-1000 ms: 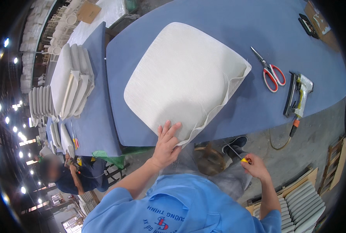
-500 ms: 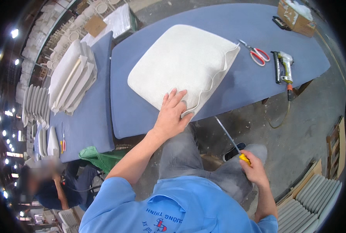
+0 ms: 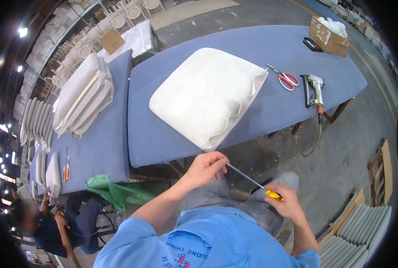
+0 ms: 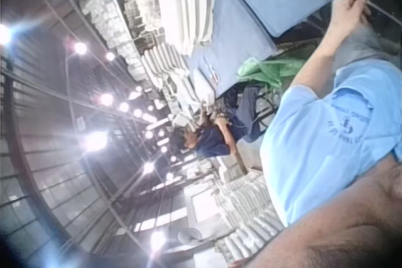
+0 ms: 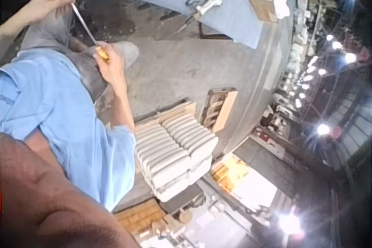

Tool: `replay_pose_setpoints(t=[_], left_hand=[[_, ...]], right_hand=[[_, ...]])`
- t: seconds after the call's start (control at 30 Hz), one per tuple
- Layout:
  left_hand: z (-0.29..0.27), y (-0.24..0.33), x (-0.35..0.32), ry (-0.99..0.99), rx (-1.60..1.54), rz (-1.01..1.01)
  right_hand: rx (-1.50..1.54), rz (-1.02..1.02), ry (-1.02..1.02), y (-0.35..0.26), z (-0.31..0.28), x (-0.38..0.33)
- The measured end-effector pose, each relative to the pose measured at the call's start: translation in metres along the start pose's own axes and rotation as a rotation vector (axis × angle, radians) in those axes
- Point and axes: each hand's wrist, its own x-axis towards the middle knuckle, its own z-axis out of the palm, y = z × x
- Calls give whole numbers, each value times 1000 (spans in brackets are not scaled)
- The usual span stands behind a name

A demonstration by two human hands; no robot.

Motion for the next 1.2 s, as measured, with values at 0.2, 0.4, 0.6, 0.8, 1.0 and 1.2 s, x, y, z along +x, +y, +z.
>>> replay_pose_setpoints(t=[0.2, 0.4, 0.6, 0.8, 1.0, 1.2], left_hand=[[-13, 5, -9, 471, 480, 305], [-22, 30, 41, 430, 1054, 522], [-45, 15, 68, 247, 1102, 632], [-54, -1, 76, 215, 905, 688], [-56, -7, 79, 242, 817, 716], [-57, -10, 80, 241, 787, 718]], right_hand=[[-93, 193, 112, 5, 4, 0], [-42, 116, 95, 8, 21, 31], [-7, 144, 35, 11, 26, 41], [-49, -17, 30, 13, 23, 47], [-127, -25, 17, 5, 11, 56], [-201, -25, -25, -6, -3, 61]])
